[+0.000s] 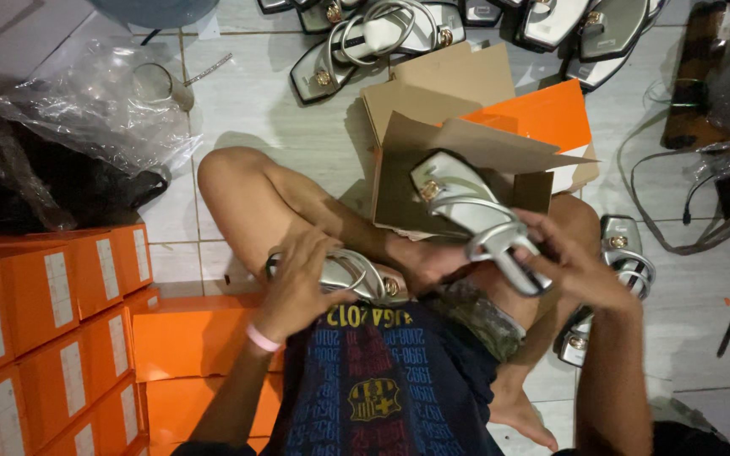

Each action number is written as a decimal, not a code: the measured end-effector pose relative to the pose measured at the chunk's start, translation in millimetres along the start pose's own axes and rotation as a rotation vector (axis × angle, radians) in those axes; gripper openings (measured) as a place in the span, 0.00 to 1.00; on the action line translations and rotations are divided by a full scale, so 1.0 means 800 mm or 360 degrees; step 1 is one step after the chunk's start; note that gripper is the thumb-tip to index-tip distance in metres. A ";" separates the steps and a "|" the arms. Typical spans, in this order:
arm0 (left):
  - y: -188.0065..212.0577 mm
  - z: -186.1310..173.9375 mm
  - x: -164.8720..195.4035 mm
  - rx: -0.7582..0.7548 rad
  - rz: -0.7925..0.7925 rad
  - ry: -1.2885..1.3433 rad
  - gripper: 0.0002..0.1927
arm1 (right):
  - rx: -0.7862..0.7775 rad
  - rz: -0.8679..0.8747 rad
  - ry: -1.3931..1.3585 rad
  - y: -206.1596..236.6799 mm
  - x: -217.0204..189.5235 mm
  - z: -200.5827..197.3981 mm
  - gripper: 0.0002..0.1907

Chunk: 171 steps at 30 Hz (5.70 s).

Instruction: The person sits on the floor and packs white sandals into orange shoe boxes. They pick up a sandal, adjust its straps, place it into a box, and close the lid. The person repeats this process with multiple sandals, handling them one at a time.

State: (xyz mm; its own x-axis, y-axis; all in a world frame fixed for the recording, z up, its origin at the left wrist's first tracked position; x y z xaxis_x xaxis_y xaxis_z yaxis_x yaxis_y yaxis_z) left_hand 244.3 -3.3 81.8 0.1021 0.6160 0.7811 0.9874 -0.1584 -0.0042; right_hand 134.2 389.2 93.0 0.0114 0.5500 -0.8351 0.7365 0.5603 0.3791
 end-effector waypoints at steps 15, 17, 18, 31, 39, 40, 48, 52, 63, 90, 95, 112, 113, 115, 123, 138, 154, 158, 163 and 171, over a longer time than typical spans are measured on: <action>0.022 -0.019 -0.017 -0.0094 -0.0290 -0.0156 0.38 | 0.0387 0.0047 0.1162 -0.084 -0.043 -0.001 0.24; 0.022 -0.021 -0.011 -0.0068 -0.0413 0.0052 0.37 | 0.0656 0.0196 0.1198 -0.058 -0.067 0.017 0.14; 0.022 -0.019 -0.004 -0.0053 -0.0412 0.0063 0.38 | 0.0748 0.0182 0.1229 -0.047 -0.078 0.026 0.09; 0.022 -0.026 0.059 0.0170 -0.0283 0.0154 0.39 | 0.0747 -0.0127 0.0538 -0.016 -0.156 0.176 0.16; 0.029 0.003 0.068 0.0251 -0.0357 0.0050 0.40 | 0.0934 -0.0491 0.0899 -0.015 -0.179 0.193 0.11; 0.029 0.007 0.067 0.0246 -0.0349 0.0032 0.40 | 0.0886 -0.0436 0.0809 -0.016 -0.172 0.194 0.09; 0.035 0.018 0.064 0.0100 -0.0260 0.0208 0.22 | 0.0591 -0.0514 0.0353 -0.006 -0.118 0.197 0.09; 0.037 0.009 0.075 0.0242 0.0056 0.0330 0.16 | 0.0389 -0.0475 0.0185 0.002 -0.105 0.198 0.11; 0.045 0.002 0.057 0.0437 -0.0076 0.0827 0.06 | 0.0332 -0.0678 0.0424 -0.013 -0.139 0.185 0.09; -0.050 -0.042 0.138 -0.0796 0.0132 0.0443 0.11 | 0.0033 -0.1058 0.0710 -0.019 -0.186 0.128 0.11; -0.042 -0.069 0.138 -0.0936 0.0212 0.0457 0.09 | 0.0004 -0.1051 0.0647 0.000 -0.180 0.116 0.10; -0.046 -0.064 0.157 -0.0482 0.0591 0.0360 0.06 | 0.0219 -0.0924 0.0681 0.019 -0.172 0.098 0.11; -0.044 -0.066 0.153 -0.0486 0.0547 0.0375 0.05 | 0.0218 -0.0871 0.0757 0.024 -0.169 0.094 0.11; -0.041 -0.065 0.146 -0.0705 0.0467 0.0397 0.04 | 0.0145 -0.0812 0.0672 0.027 -0.165 0.093 0.08; -0.052 -0.039 0.154 -0.0539 0.0737 0.0424 0.04 | 0.0147 -0.0771 0.0719 0.018 -0.178 0.097 0.14; -0.052 -0.054 0.140 -0.0889 0.0553 0.0501 0.05 | -0.0030 -0.0706 0.0507 0.040 -0.150 0.080 0.07; -0.066 -0.062 0.169 -0.0570 0.0747 0.0181 0.08 | 0.0030 -0.0822 0.0786 0.020 -0.191 0.057 0.10; -0.070 -0.049 0.163 -0.0513 0.0755 0.0149 0.06 | 0.0222 -0.0880 0.0851 0.018 -0.192 0.066 0.10; -0.073 -0.028 0.178 -0.0308 0.0762 0.0087 0.10 | 0.0290 -0.0908 0.1025 0.009 -0.208 0.078 0.12; -0.055 -0.051 0.165 -0.0511 0.0753 0.0129 0.08 | 0.0102 -0.0973 0.0854 0.016 -0.187 0.077 0.10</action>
State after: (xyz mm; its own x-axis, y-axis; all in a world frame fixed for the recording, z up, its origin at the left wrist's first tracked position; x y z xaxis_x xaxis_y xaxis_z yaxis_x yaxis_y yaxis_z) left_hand 209.2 53.4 210.9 0.5016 0.3619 0.7858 0.7488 -0.6365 -0.1849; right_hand 183.6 276.2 198.6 -0.7188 0.3893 -0.5760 0.5450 0.8300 -0.1191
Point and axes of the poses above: each hand's wrist, its own y-axis away from the middle knuckle, its own z-axis out of the palm, x = y × z, the point moved 3 cm from there along -y, towards the middle knuckle, and after that the axes turned 8 degrees about y, right-handed, at the moved point
